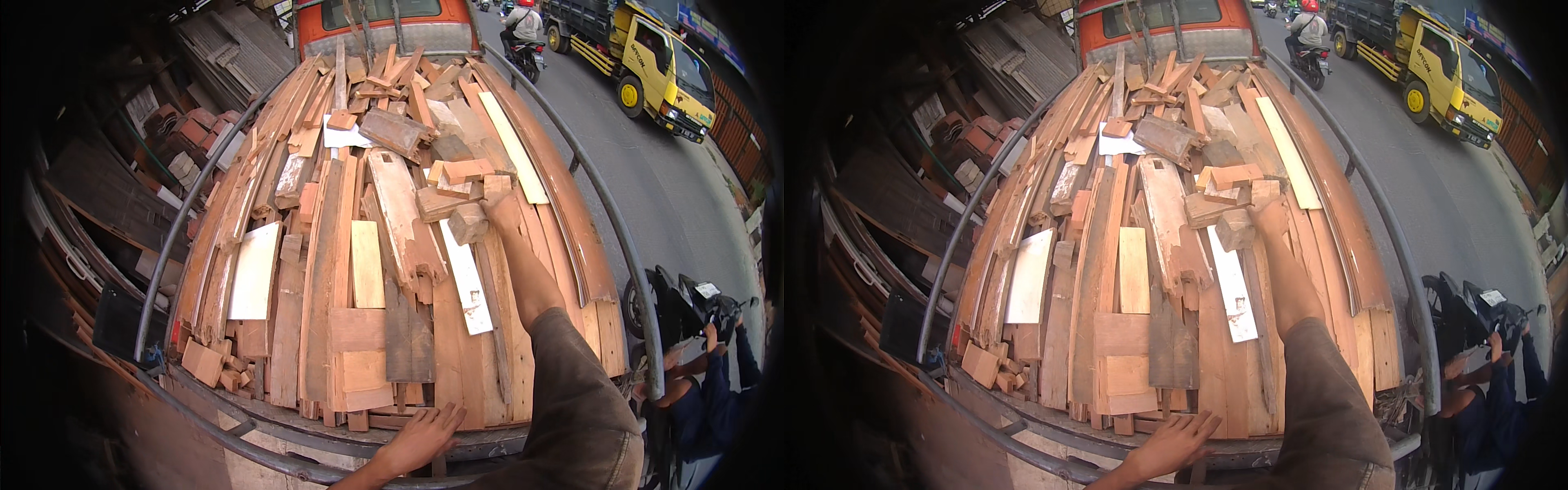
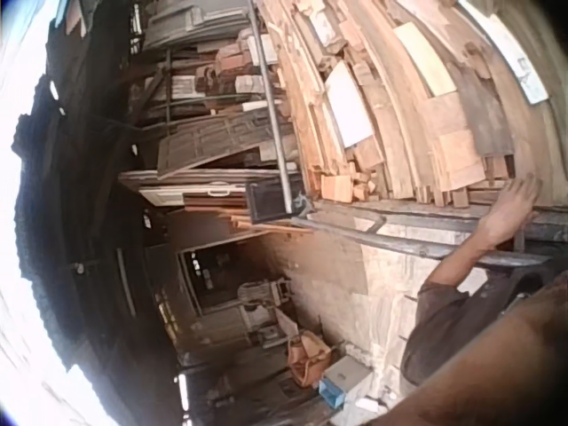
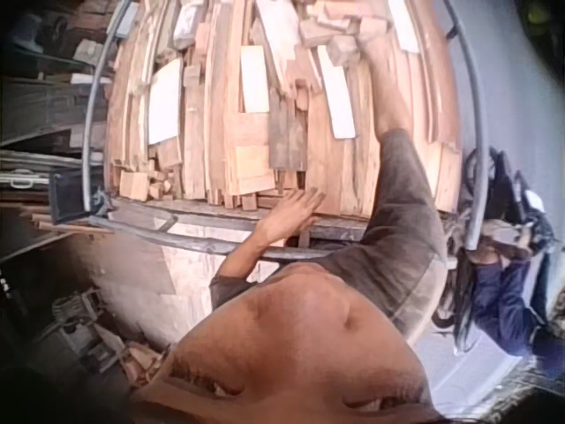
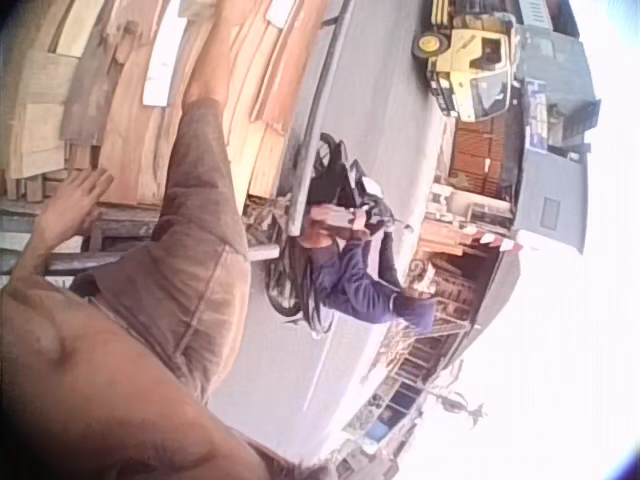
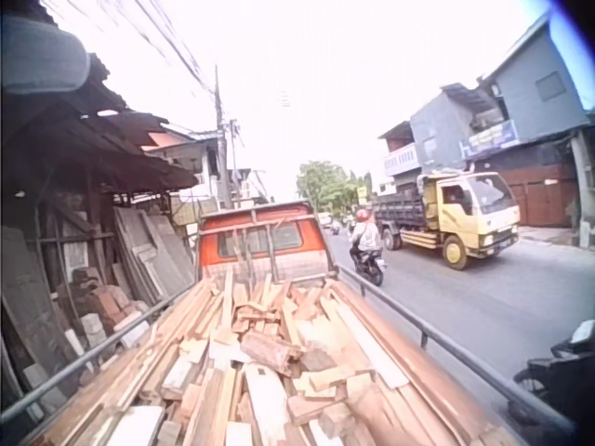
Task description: The person picks up pieces of wood from a pile on the ground and loads them onto the back of a truck. They continue to gather and place various wooden planks and scraps into the truck bed.
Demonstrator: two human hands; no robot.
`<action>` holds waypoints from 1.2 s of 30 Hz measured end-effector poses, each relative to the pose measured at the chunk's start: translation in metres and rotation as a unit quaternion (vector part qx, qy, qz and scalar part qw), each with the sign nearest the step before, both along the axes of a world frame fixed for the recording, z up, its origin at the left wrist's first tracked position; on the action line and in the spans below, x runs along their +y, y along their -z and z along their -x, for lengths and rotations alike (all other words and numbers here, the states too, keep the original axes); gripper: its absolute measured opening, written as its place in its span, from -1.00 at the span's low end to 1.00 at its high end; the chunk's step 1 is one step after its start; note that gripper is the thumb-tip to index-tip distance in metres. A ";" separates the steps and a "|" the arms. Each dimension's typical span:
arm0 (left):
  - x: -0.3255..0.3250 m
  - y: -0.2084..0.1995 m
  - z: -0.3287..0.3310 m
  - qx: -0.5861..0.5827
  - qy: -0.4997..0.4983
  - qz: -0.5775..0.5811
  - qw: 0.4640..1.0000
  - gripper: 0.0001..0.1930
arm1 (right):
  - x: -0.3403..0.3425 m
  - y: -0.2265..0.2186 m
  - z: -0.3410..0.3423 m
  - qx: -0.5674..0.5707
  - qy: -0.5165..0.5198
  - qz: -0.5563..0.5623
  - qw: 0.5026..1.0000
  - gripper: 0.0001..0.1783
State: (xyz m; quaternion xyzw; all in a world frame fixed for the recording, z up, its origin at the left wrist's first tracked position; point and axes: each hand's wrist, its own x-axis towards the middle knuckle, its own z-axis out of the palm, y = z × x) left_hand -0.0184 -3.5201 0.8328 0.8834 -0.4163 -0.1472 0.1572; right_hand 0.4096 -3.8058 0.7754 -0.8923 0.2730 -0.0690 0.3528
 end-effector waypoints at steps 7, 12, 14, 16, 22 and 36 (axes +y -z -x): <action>0.018 -0.004 0.001 -0.017 -0.029 0.014 0.999 -0.35 | 0.008 0.031 -0.006 -0.085 -0.032 0.070 0.993 0.08; -0.002 -0.010 -0.015 -0.022 0.028 0.013 0.999 -0.37 | -0.055 0.018 0.021 -0.097 -0.075 0.064 0.990 0.25; -0.007 -0.007 -0.014 -0.005 0.015 -0.014 1.000 -0.35 | -0.036 0.002 0.056 -0.084 -0.087 0.090 0.989 0.21; -0.001 0.001 -0.010 0.007 0.030 -0.044 0.999 -0.35 | 0.013 -0.005 0.087 -0.062 -0.193 0.084 0.976 0.07; -0.054 -0.010 0.026 0.233 0.199 -0.029 0.951 -0.39 | 0.020 0.021 0.210 0.076 -0.424 0.071 0.900 -0.02; -0.055 0.014 0.033 0.245 0.291 -0.035 0.924 -0.41 | 0.017 0.036 0.343 0.203 -0.393 0.092 0.892 -0.31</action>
